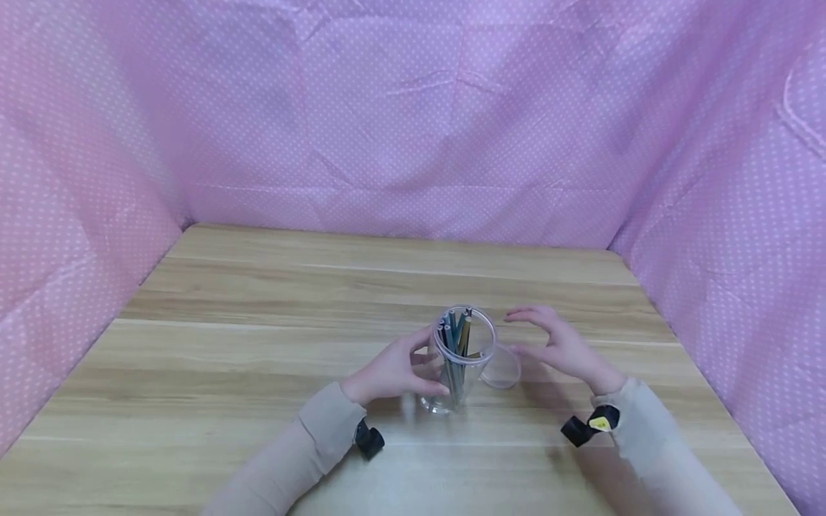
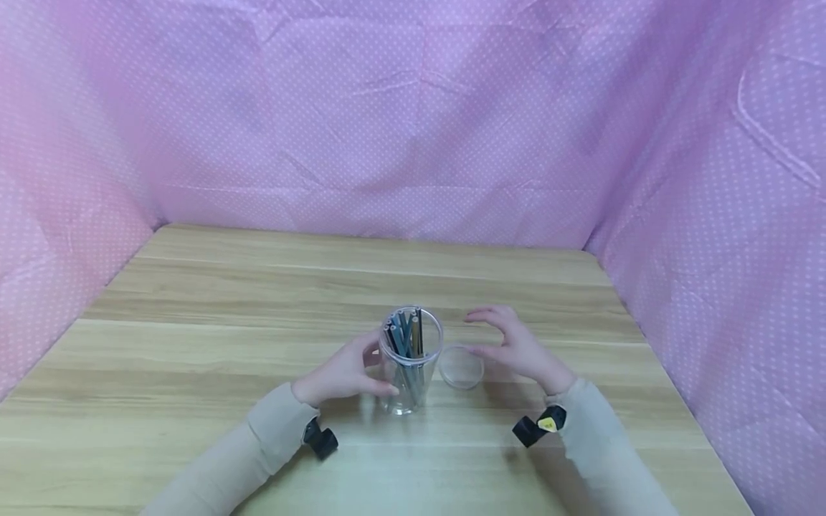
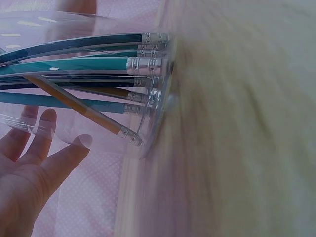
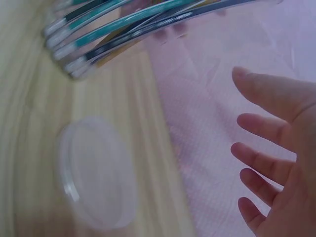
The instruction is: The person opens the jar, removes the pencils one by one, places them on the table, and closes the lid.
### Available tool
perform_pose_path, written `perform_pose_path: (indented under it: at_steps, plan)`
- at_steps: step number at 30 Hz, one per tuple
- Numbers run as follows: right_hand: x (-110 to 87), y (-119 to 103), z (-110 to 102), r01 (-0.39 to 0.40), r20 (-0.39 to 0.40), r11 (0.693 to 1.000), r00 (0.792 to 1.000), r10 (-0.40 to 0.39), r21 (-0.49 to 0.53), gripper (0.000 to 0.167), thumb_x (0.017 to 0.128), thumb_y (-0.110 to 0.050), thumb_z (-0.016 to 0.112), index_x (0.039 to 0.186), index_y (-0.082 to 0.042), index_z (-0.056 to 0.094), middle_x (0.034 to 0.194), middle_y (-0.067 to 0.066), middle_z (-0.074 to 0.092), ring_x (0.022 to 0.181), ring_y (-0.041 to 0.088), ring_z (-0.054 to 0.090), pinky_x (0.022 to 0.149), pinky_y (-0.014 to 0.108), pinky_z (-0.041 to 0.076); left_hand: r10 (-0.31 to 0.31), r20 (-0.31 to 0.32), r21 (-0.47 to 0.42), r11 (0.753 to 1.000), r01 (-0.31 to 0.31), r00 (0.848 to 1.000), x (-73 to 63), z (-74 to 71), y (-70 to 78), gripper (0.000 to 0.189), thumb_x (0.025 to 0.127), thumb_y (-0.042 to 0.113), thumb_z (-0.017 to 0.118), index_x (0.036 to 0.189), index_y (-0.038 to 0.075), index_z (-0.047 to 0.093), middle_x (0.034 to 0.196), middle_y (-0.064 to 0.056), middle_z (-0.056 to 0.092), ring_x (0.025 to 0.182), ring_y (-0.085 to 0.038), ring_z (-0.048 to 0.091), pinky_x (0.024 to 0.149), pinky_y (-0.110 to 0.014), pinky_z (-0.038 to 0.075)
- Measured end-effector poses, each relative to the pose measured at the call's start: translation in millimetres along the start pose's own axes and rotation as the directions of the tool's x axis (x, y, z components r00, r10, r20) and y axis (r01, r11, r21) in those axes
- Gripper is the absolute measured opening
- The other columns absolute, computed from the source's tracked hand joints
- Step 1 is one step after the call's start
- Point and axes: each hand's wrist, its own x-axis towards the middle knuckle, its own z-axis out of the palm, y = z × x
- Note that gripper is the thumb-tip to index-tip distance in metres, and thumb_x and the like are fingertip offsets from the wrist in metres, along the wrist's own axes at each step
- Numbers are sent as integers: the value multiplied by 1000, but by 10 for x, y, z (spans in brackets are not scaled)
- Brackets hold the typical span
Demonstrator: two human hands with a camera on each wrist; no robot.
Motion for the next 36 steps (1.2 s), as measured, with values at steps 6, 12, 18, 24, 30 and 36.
perform_pose_path:
  at_steps: [6, 12, 18, 24, 30, 36]
  plan:
    - [163, -213, -157, 19, -36, 999, 999, -18, 25, 39, 78, -2, 73, 115, -3, 63, 121, 13, 61, 116, 1, 46, 98, 17, 39, -2, 1, 5, 1000, 2, 1000, 8, -6, -4, 97, 70, 6, 81, 150, 19, 27, 151, -3, 35, 132, -29, 43, 106, -37, 43]
    - [337, -420, -288, 118, -44, 992, 992, -115, 56, 38, 76, 3, 72, 112, -3, 64, 118, 13, 62, 115, -3, 46, 99, 11, 35, -19, -4, 5, 1000, 19, 1000, 7, -11, 15, 96, 71, 6, 81, 150, 18, 28, 150, -5, 37, 129, -32, 47, 105, -38, 44]
    - [451, -573, -360, 209, -48, 976, 977, -206, 56, 39, 74, 5, 73, 111, -3, 65, 116, 11, 64, 114, 3, 49, 99, 13, 37, -8, 0, 6, 1000, 8, 1000, 17, -12, 2, 96, 71, 6, 81, 150, 18, 28, 150, -5, 37, 129, -32, 46, 105, -38, 44]
    - [515, -683, -372, 231, -38, 971, 973, -229, 61, 38, 75, 3, 74, 111, -6, 66, 115, 8, 64, 113, 8, 51, 98, 17, 39, 9, 1, 2, 1000, -9, 1000, 9, -14, 9, 96, 71, 7, 81, 150, 19, 28, 151, -4, 36, 133, -29, 42, 106, -39, 43]
    - [585, -771, -323, 262, 2, 963, 965, -263, 62, 37, 73, 0, 77, 108, -7, 68, 114, 6, 64, 112, 15, 53, 98, 21, 41, 12, 9, -4, 1000, -12, 1000, -5, -15, 19, 95, 73, 8, 81, 150, 19, 27, 151, -3, 36, 135, -28, 39, 107, -41, 42]
    - [631, -821, -272, 304, 25, 952, 952, -305, 47, 35, 69, -1, 80, 101, -10, 70, 111, 6, 64, 109, 21, 53, 95, 28, 43, -2, 13, -15, 1000, 2, 1000, -18, -5, 17, 94, 73, 8, 81, 150, 20, 29, 149, -2, 39, 134, -26, 41, 108, -42, 41]
